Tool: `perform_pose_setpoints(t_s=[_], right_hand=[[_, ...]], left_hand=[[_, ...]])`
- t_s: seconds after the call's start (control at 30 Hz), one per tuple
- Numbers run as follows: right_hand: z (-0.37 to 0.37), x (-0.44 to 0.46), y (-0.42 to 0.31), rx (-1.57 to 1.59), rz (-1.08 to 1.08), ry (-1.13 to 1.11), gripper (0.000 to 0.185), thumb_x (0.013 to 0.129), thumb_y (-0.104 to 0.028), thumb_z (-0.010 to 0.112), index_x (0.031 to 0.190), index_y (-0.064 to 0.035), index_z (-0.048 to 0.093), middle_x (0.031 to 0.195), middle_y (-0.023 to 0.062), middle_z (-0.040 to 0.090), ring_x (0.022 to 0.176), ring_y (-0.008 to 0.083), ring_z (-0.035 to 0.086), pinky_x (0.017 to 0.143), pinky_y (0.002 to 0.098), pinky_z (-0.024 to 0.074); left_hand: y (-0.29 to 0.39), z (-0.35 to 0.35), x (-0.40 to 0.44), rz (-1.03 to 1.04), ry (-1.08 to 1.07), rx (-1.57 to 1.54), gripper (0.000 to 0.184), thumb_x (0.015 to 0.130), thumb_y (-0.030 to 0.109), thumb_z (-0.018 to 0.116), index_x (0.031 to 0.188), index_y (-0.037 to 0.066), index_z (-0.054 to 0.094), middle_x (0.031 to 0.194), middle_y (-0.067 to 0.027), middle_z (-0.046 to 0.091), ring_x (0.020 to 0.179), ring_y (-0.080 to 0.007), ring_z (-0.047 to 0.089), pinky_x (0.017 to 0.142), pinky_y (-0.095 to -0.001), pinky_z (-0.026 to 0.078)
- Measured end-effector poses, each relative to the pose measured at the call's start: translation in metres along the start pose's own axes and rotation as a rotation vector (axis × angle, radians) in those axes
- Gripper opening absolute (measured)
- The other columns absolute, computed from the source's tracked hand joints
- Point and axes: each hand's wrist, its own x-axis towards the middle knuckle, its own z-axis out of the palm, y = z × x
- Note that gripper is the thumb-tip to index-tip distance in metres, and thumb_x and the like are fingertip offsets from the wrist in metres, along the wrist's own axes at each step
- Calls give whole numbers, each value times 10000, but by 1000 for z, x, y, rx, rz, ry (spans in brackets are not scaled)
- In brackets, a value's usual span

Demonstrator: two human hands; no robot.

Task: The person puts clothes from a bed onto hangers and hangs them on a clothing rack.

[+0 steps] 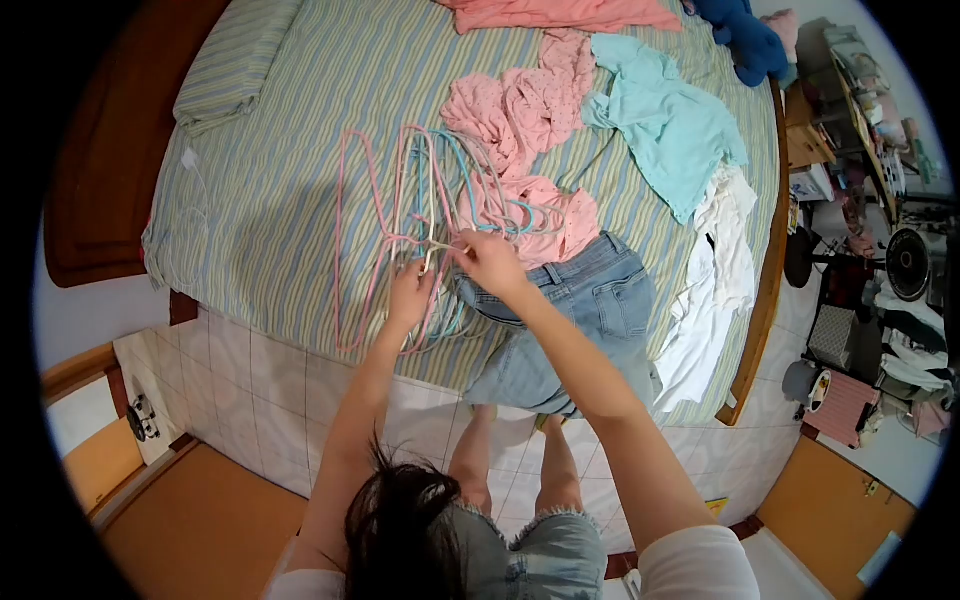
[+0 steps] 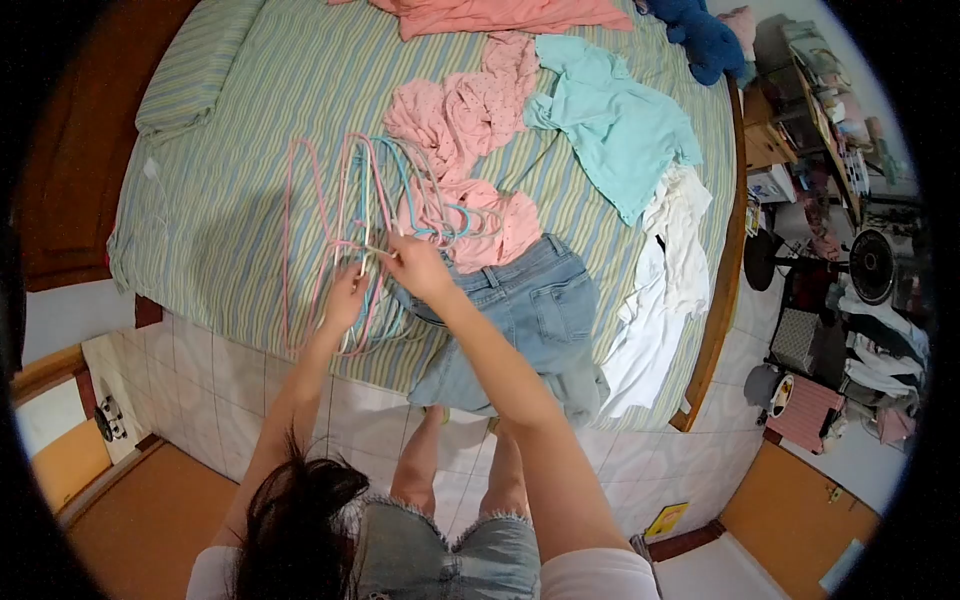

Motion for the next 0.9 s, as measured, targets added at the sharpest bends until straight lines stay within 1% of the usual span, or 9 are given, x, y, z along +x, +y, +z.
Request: perform_pose_setpoints(t_s=[0.17, 0.3, 0.33, 0.43, 0.47, 0.6, 0.73, 0.83, 0.9], right_hand=[[-34, -15, -32, 307, 30, 271, 417, 788, -109, 621, 1144, -37, 418, 711, 146, 568, 665, 307, 604, 586, 377, 469], [-51, -38, -17, 604, 222, 469, 860, 751, -70, 687, 1381, -112, 104, 1079, 123, 488, 990, 248, 545, 811, 336, 472], [-47, -47, -1, 678, 220, 329, 941, 778, -197, 681, 1418, -161, -8, 1275, 144, 378, 1139, 302, 448, 901, 371, 427], [-66, -80, 12, 1183, 543, -25, 851, 830, -319, 605, 1424, -225, 2, 1356, 166, 326, 1163, 360, 437, 923, 419, 414], [-83, -92, 4, 1278, 576, -81, 718, 878, -401, 496, 1421, -287, 39, 1376, 186, 314, 1164, 393, 438, 925, 458, 409], [-120, -111, 17, 1637, 430, -195, 599, 912, -399, 415, 1414, -284, 109, 1313, 216, 393, 1108, 395, 489, 876, 462, 443], [-142, -112, 31, 1452, 681, -69, 424, 918, -290, 419, 1311, -151, 342, 1131, 197, 534, 876, 278, 571, 737, 406, 497], [-139, -133, 98, 1098, 957, 123, 379, 891, -235, 501, 1206, -60, 385, 905, 167, 595, 643, 233, 592, 553, 362, 507], [-147, -150, 125, 1084, 975, 204, 257, 880, -201, 523, 1058, -32, 446, 773, 128, 581, 532, 207, 548, 447, 315, 455]], left_hand=[[67, 19, -4, -21, -37, -137, 175, 914, 149, 434, 976, 12, 522, 717, -196, 583, 671, -352, 594, 573, -406, 431], [134, 36, -5, 12, 59, -300, 177, 888, 99, 413, 1001, 10, 516, 753, -215, 589, 725, -401, 581, 603, -459, 429], [149, 45, -8, 14, 60, -310, 187, 878, 87, 410, 1013, 6, 510, 770, -223, 589, 745, -409, 577, 618, -472, 428], [184, 77, -19, 124, 19, -288, 182, 893, 97, 397, 996, -4, 509, 765, -208, 571, 768, -385, 576, 665, -428, 439], [186, 83, -24, 127, -135, -290, 210, 879, 80, 417, 1051, -27, 470, 947, -241, 550, 927, -392, 546, 757, -445, 420], [216, 97, -44, 311, -259, -279, 382, 853, 89, 483, 1204, -22, 378, 1176, -234, 425, 1055, -402, 440, 880, -419, 365], [230, 98, -50, 557, -83, -103, 335, 814, 72, 543, 1133, -3, 472, 1083, -167, 475, 1024, -346, 472, 887, -383, 379], [216, 99, -46, 357, -259, -239, 243, 799, 75, 558, 1036, 19, 545, 1030, -145, 497, 993, -322, 497, 869, -374, 398], [185, 110, -38, 234, 6, -94, 239, 758, 15, 549, 997, 31, 563, 996, -149, 505, 950, -327, 509, 849, -381, 412]])
